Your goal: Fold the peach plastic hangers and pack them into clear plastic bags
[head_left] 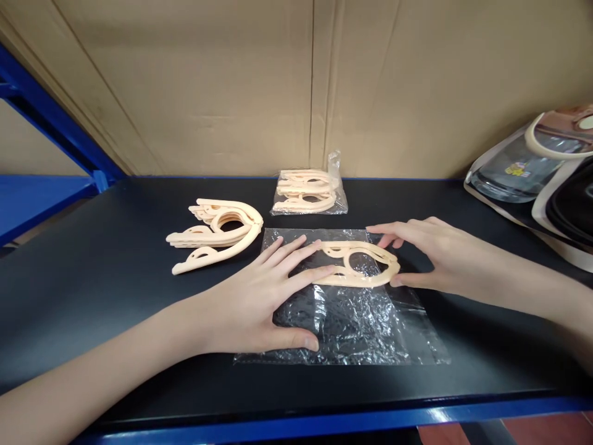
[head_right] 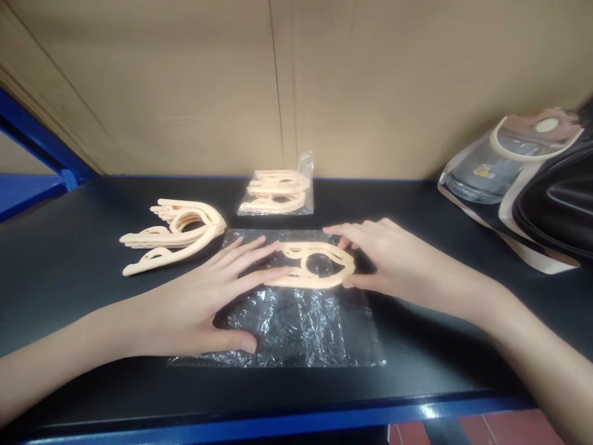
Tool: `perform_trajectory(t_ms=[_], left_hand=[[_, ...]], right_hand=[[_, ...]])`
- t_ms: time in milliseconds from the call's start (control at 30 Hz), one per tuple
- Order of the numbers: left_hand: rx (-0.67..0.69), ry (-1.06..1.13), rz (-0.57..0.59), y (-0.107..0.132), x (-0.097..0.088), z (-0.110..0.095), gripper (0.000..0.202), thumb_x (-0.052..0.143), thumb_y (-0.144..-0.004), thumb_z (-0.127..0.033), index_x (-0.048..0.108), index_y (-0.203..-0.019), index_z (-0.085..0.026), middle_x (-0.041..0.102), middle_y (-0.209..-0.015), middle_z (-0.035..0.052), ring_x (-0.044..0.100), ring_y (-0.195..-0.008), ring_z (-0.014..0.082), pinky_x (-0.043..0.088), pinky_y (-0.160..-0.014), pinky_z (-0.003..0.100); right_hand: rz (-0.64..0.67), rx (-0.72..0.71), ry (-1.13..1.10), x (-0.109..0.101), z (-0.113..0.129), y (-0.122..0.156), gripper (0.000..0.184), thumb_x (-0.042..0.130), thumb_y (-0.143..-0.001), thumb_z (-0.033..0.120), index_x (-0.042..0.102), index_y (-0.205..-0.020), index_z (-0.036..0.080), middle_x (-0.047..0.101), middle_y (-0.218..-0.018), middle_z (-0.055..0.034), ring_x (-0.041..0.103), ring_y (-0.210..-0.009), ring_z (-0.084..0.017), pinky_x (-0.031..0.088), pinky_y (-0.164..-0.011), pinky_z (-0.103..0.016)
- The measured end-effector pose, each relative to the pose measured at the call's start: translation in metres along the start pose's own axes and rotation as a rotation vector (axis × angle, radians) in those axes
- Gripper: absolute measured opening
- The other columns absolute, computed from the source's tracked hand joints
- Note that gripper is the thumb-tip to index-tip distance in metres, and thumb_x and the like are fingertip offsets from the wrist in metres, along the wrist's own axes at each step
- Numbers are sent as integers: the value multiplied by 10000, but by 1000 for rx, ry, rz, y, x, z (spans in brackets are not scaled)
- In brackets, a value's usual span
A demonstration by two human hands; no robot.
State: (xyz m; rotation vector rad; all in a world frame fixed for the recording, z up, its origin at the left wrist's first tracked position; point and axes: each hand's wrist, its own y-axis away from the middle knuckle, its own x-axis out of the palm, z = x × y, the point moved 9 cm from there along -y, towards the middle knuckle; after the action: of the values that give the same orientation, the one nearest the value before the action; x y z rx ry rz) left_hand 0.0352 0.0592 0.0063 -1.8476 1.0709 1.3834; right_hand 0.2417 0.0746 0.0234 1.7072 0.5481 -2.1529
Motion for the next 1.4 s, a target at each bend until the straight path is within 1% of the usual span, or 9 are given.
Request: perform_trajectory(t_ms=[233, 433, 500, 567, 667, 800, 1067, 1233, 1400], left_hand=[[32, 40, -22, -1, -2, -2, 831, 554, -848, -732, 350, -1530, -303, 217, -1639, 54, 94, -1525, 352, 150, -1212, 612], [18, 55, 17, -6, -2, -6, 849, 530, -872, -720, 174, -1570, -393, 100, -1662, 29, 65, -1532, 332, 99, -1216, 609], [24, 46, 46, -7, -1, -8, 858, 521, -879, -717, 150, -1575, -380, 70, -1663, 36, 62, -1528, 348, 84, -1211, 620], [36, 29, 48, -7, -1, -10, 828, 518, -881, -715, 221, -1567, -359, 75, -1662, 42, 73, -1525, 361, 77, -1211, 620], [62, 12, 31, -6, -2, -12, 772, 525, -885, -703, 324, -1539, -344, 103, -1659, 47, 90, -1522, 367, 71, -1214, 613], [61, 9, 35, -6, -1, -10, 765, 531, -887, -694, 323, -1538, -349, 75, -1659, 48, 74, -1521, 374, 70, -1205, 632], [52, 18, 8, -5, -5, -11, 756, 560, -874, -688, 363, -1520, -348, 138, -1650, 53, 81, -1524, 357, 66, -1206, 635], [54, 14, 36, -5, -4, -11, 772, 537, -874, -707, 317, -1535, -376, 85, -1659, 24, 66, -1525, 361, 60, -1205, 636], [95, 15, 17, -4, -3, -11, 768, 533, -887, -691, 278, -1545, -388, 74, -1661, 19, 40, -1531, 337, 41, -1209, 629]], right_hand=[[-119, 63, -182, 13, 27, -18, 572, 721, -825, 436, 498, -1331, 290, 676, -988, 23, 595, -891, -205, 444, -853, -407], [-161, 69, -338, 19, 35, -23, 405, 647, -878, 303, 531, -1263, 258, 625, -797, 38, 576, -741, -168, 473, -760, -370], [-148, 55, -363, 21, 37, -24, 401, 627, -891, 307, 527, -1275, 251, 622, -797, 29, 571, -725, -169, 484, -725, -360], [-184, 52, -311, 17, 36, -23, 435, 636, -886, 329, 522, -1297, 246, 641, -840, 11, 579, -753, -185, 496, -743, -381], [-267, 39, -184, 9, 33, -19, 551, 671, -865, 358, 483, -1370, 247, 683, -1035, -28, 608, -893, -222, 492, -855, -443], [-222, 8, -170, 10, 32, -21, 600, 625, -906, 371, 402, -1453, 268, 687, -1224, -31, 621, -1076, -247, 458, -954, -474], [-247, 32, -181, 7, 34, -20, 518, 650, -885, 394, 486, -1353, 244, 724, -1059, -29, 643, -998, -262, 444, -902, -465], [-265, -93, -196, 7, 44, -20, 496, 625, -918, 344, 463, -1382, 275, 700, -1164, -27, 627, -1047, -237, 415, -934, -434], [-209, -98, -292, 10, 43, -23, 450, 636, -924, 379, 497, -1347, 309, 739, -987, 11, 636, -1020, -236, 377, -963, -444]])
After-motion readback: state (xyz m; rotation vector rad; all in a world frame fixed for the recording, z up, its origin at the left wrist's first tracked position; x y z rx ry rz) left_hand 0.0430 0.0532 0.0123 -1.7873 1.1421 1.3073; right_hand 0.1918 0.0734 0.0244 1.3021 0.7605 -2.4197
